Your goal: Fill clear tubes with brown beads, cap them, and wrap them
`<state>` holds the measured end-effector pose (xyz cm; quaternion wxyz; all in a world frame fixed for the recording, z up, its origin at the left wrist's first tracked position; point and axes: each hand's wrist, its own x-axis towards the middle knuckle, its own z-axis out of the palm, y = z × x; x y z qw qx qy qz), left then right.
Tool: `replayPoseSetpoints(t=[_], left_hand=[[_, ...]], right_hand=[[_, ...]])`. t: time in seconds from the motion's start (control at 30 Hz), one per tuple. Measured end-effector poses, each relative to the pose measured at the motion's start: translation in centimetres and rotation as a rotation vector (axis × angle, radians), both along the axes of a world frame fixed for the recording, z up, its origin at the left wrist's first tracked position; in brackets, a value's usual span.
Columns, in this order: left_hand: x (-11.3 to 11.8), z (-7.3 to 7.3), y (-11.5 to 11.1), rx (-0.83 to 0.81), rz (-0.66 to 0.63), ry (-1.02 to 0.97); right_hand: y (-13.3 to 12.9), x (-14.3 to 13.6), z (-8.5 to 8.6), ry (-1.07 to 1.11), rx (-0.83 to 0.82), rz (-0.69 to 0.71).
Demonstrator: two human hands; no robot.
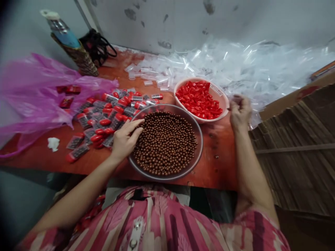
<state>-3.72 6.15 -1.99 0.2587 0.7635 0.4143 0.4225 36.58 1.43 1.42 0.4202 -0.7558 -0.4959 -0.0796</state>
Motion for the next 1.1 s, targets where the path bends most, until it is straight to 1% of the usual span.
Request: replayPoseSetpoints(t=[0.03, 0.1, 0.13, 0.17, 0.2, 0.27, 0.3, 0.37, 0.4, 0.47, 0.57, 0.6, 0.67, 0.73, 0.8, 0.87, 0.93, 1.03, 1.1], left_hand=[[0.0, 0.0, 0.0, -0.004, -0.007, -0.018], [0.0, -0.2, 0.1, -0.009, -0.020, -0.062], [-0.1, -0.3, 0.1, -0.013, -0.025, -0.086], [-0.1, -0.4, 0.1, -0.018, -0.029, -0.108], [-0.2, -0.5, 0.1, -0.023, -0.033, -0.130], [-0.3, -0.6, 0.1, -0.029, -0.037, -0.170], [-0.3, -0.6, 0.0, -0.031, -0.038, -0.185], [-0.4, -0.5, 0.0, -0.037, -0.036, -0.205], [-0.5, -0.5, 0.0, -0.042, -0.034, -0.212], [-0.7, -0.3, -0.1, -0.057, -0.037, -0.224], [-1.0, 0.2, -0.3, -0.075, -0.053, -0.246], [-1.0, 0.4, -0.4, -0.077, -0.061, -0.250], [-1.0, 0.9, -0.8, -0.090, -0.097, -0.243], [-0.6, 1.3, -1.3, -0.158, -0.171, -0.220], [0.1, 1.5, -1.6, -0.277, -0.275, -0.209], [0.9, 1.4, -1.7, -0.388, -0.361, -0.237], [1.6, 1.0, -1.6, -0.503, -0.402, -0.339], [2.3, 0.6, -1.4, -0.787, -0.441, -0.567], [2.5, 0.6, -1.4, -0.933, -0.463, -0.652]], right_hand=[[-0.1, -2.9, 0.6, -0.036, -0.044, 0.189], [0.0, -8.8, 1.2, -0.217, -0.361, 0.684], [0.3, -11.6, 1.2, -0.353, -0.499, 0.845], [0.5, -14.1, 0.9, -0.496, -0.608, 0.930], [0.9, -16.2, 0.4, -0.622, -0.689, 0.986], [1.4, -19.4, -1.0, -0.756, -0.771, 1.090], [1.6, -20.5, -1.8, -0.753, -0.791, 1.147], [1.7, -21.8, -2.9, -0.607, -0.817, 1.226], [1.6, -22.1, -3.3, -0.478, -0.821, 1.222], [1.2, -22.2, -3.4, -0.147, -0.800, 1.152], [0.5, -21.5, -2.8, 0.406, -0.742, 1.043], [0.4, -21.2, -2.5, 0.554, -0.721, 1.006], [0.0, -20.6, -2.0, 0.752, -0.656, 0.919], [-0.3, -20.3, -1.6, 0.861, -0.556, 0.848], [-0.7, -20.3, -1.5, 0.953, -0.461, 0.818], [-1.0, -20.5, -1.3, 1.007, -0.405, 0.807], [-1.2, -20.6, -1.0, 1.000, -0.377, 0.804], [-1.5, -20.2, -0.5, 0.939, -0.333, 0.814], [-1.7, -19.4, -0.1, 0.880, -0.293, 0.817]])
